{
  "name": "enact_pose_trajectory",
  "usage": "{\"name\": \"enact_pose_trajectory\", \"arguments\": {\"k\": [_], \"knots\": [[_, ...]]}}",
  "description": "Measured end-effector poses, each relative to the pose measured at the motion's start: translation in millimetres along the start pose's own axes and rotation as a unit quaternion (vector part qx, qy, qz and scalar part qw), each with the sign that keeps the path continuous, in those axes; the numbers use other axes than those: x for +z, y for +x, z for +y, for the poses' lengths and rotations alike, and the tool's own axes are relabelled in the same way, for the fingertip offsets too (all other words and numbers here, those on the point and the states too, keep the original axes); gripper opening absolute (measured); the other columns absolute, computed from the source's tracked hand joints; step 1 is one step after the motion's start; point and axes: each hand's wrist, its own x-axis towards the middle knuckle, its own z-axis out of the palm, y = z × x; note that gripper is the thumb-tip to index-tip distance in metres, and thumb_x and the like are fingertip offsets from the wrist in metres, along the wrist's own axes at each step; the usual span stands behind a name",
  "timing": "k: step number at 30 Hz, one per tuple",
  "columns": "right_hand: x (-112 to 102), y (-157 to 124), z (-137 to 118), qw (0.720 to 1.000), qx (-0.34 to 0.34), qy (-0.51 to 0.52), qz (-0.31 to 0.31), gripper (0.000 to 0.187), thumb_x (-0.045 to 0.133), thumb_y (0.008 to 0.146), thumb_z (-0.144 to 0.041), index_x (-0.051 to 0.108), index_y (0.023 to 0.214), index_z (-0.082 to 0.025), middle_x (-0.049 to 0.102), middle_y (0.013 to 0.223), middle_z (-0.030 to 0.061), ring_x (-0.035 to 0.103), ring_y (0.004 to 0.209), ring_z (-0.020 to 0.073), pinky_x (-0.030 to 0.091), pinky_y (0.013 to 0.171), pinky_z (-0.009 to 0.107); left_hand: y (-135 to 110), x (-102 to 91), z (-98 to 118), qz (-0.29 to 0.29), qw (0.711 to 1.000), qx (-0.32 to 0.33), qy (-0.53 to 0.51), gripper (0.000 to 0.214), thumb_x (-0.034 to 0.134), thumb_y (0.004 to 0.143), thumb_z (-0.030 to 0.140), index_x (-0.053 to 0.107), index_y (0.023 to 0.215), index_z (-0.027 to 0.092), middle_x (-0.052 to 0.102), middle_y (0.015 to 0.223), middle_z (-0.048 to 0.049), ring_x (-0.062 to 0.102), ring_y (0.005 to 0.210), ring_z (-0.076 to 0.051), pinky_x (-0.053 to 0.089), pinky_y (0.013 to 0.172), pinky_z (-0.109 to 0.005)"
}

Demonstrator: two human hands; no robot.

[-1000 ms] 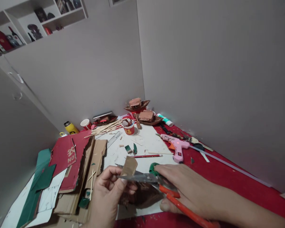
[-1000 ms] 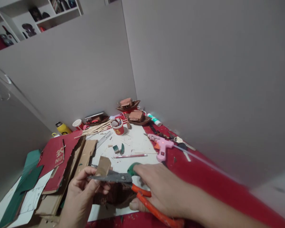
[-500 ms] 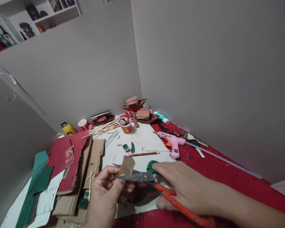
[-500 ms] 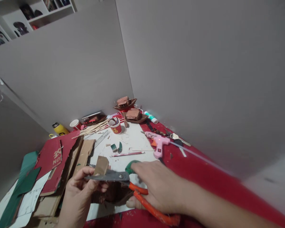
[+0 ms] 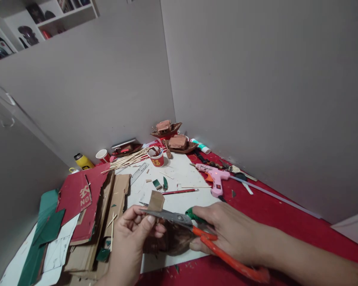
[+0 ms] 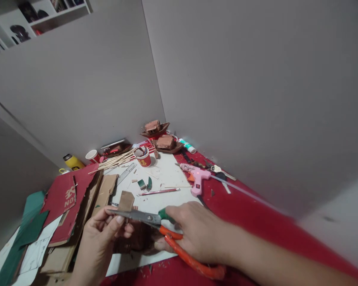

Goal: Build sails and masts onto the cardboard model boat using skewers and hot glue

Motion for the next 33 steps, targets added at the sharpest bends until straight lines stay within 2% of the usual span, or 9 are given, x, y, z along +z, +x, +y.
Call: {"name": "enact_pose_trajectory", "arguments": {"k": [9,15,17,19,21,24,27,30,33], "knots": [[-2,5,4,0.999,0.037,0.008,-0.028,0.046,0.058,0.075,-0.062,0.039,0.062,-0.022,0.043,0.054,-0.0033,0.035,0.049,0.0113,0.025,0.048,0.025,17,-7.1,1,-0.053,0.996,-0.065,-0.039,0.031,0.087,0.062,0.027,0.059,0.07,0.014,0.065,0.06,0.003,0.065,0.051,-0.01,0.052,0.047,-0.017],[-4,6,8,0.999,0.038,0.014,-0.027,0.044,0.057,0.076,-0.058,0.04,0.061,-0.021,0.041,0.054,-0.0033,0.035,0.05,0.0109,0.024,0.048,0.024,28,-12.9,6,-0.106,0.986,-0.129,-0.017,0.031,0.085,0.062,0.029,0.06,0.069,0.013,0.067,0.067,-0.0013,0.061,0.05,-0.007,0.048,0.046,-0.014],[-4,8,10,0.999,0.043,0.022,-0.02,0.044,0.058,0.075,-0.058,0.039,0.06,-0.021,0.04,0.053,-0.0037,0.034,0.05,0.0109,0.024,0.047,0.024,37,-19.8,10,-0.114,0.987,-0.111,0.037,0.032,0.083,0.063,0.034,0.06,0.072,0.014,0.067,0.069,-0.0016,0.06,0.05,-0.007,0.048,0.047,-0.015],[-5,9,13,0.998,0.052,0.041,0.0,0.046,0.059,0.074,-0.06,0.04,0.06,-0.021,0.041,0.054,-0.0034,0.036,0.051,0.0114,0.026,0.048,0.024,50,-31.3,15,-0.096,0.984,-0.047,0.144,0.033,0.076,0.067,0.042,0.06,0.078,0.015,0.066,0.07,-0.002,0.061,0.052,-0.01,0.05,0.05,-0.02],[-7,11,16,0.995,0.062,0.07,0.032,0.047,0.058,0.073,-0.063,0.043,0.061,-0.021,0.046,0.057,-0.0021,0.041,0.054,0.0128,0.029,0.05,0.025,67,-47.1,20,-0.043,0.964,0.038,0.259,0.037,0.067,0.072,0.049,0.062,0.087,0.016,0.067,0.071,-0.0027,0.065,0.058,-0.015,0.054,0.058,-0.027],[-10,12,20,0.989,0.067,0.107,0.075,0.047,0.056,0.074,-0.065,0.048,0.064,-0.02,0.051,0.062,-0.0009,0.045,0.058,0.014,0.034,0.054,0.025,92,-73.0,24,0.003,0.937,0.08,0.341,0.039,0.065,0.07,0.048,0.064,0.09,0.015,0.071,0.081,-0.0083,0.068,0.069,-0.021,0.054,0.073,-0.036],[-11,12,22,0.988,0.073,0.106,0.08,0.048,0.055,0.074,-0.067,0.05,0.066,-0.021,0.052,0.062,-0.0009,0.046,0.058,0.0145,0.036,0.056,0.026,106,-93.3,24,0.036,0.886,0.115,0.447,0.035,0.065,0.069,0.04,0.069,0.091,0.013,0.073,0.1,-0.0178,0.067,0.095,-0.034,0.047,0.089,-0.046],[-9,11,23,0.992,0.072,0.07,0.082,0.049,0.056,0.073,-0.068,0.046,0.064,-0.021,0.05,0.06,-0.0005,0.044,0.057,0.015,0.035,0.055,0.027,108,-102.1,23,0.051,0.833,0.141,0.533,0.037,0.059,0.074,0.035,0.07,0.101,0.013,0.07,0.114,-0.0211,0.061,0.108,-0.039,0.041,0.094,-0.049],[-7,10,24,0.993,0.059,0.043,0.091,0.048,0.055,0.074,-0.067,0.042,0.061,-0.022,0.047,0.058,-0.0007,0.04,0.055,0.0149,0.033,0.053,0.028,107,-99.0,21,0.019,0.797,0.15,0.585,0.037,0.051,0.081,0.034,0.07,0.105,0.014,0.071,0.112,-0.0187,0.065,0.102,-0.034,0.046,0.087,-0.043]]}}
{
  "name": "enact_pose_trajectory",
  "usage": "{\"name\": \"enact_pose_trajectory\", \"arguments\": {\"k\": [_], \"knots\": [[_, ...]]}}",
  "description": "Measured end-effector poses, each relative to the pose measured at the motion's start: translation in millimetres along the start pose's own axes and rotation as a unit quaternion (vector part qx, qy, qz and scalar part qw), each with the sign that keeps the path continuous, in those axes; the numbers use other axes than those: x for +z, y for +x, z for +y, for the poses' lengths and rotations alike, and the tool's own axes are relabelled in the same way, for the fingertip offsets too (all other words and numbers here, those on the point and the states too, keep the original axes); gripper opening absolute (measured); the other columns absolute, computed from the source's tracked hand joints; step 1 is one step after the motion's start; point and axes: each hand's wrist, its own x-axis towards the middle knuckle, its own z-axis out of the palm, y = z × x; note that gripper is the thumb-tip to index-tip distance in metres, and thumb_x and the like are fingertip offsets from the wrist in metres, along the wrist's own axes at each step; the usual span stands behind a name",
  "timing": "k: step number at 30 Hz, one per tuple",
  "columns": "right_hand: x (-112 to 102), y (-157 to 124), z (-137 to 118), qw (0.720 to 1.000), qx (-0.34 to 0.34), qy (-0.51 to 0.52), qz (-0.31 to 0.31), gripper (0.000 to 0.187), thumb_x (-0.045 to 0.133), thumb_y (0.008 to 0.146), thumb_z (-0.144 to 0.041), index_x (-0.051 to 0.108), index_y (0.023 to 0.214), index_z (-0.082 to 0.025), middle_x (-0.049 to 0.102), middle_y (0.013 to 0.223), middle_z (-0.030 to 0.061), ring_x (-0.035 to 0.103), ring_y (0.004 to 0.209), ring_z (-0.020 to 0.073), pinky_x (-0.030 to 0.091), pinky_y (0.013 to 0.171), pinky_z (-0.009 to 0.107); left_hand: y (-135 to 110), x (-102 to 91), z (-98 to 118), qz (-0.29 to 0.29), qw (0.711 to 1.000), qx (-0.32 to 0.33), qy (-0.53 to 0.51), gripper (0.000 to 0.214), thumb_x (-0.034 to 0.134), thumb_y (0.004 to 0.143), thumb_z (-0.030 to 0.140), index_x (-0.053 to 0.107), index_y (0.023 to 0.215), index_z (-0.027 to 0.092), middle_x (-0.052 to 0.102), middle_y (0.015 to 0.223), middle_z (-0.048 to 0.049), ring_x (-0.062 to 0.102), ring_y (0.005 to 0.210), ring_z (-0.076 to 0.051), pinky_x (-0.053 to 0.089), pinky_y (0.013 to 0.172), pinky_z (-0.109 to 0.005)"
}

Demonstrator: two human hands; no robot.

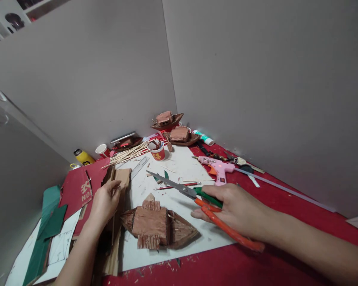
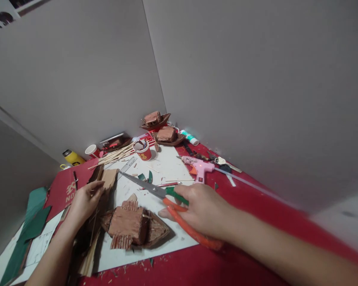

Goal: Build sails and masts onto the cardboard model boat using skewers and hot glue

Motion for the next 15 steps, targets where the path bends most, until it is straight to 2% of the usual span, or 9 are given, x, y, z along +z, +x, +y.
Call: {"name": "enact_pose_trajectory", "arguments": {"k": [5,10,12,15], "knots": [[0,2,2,1.0,0.0,0.026,-0.003,0.047,0.056,0.074,-0.067,0.047,0.064,-0.022,0.052,0.062,0.0006,0.045,0.058,0.0164,0.035,0.055,0.028,15,11.7,20,-0.128,0.987,0.085,0.045,0.025,0.055,0.08,0.031,0.073,0.092,0.018,0.074,0.096,-0.0113,0.067,0.087,-0.026,0.047,0.077,-0.033],[-1,4,2,1.0,0.02,0.013,-0.017,0.047,0.054,0.074,-0.067,0.045,0.064,-0.022,0.053,0.062,0.0014,0.045,0.058,0.0173,0.035,0.056,0.029,42,26.5,39,-0.299,0.942,0.148,0.037,0.018,0.069,0.069,0.029,0.071,0.083,0.019,0.071,0.078,-0.0033,0.062,0.07,-0.018,0.044,0.064,-0.026],[-1,5,2,1.0,0.023,0.006,-0.02,0.047,0.054,0.073,-0.068,0.044,0.065,-0.023,0.052,0.062,0.0015,0.044,0.057,0.0173,0.036,0.056,0.03,49,30.2,42,-0.336,0.928,0.159,0.028,0.023,0.072,0.065,0.029,0.069,0.084,0.017,0.067,0.073,-0.0011,0.058,0.065,-0.017,0.042,0.06,-0.025],[-2,5,2,1.0,0.025,0.004,-0.016,0.046,0.055,0.073,-0.066,0.044,0.064,-0.023,0.053,0.062,0.0025,0.045,0.058,0.018,0.036,0.057,0.03,50,33.7,45,-0.361,0.917,0.17,0.005,0.028,0.07,0.065,0.024,0.067,0.092,0.017,0.063,0.072,0.0013,0.054,0.065,-0.015,0.04,0.06,-0.024]]}}
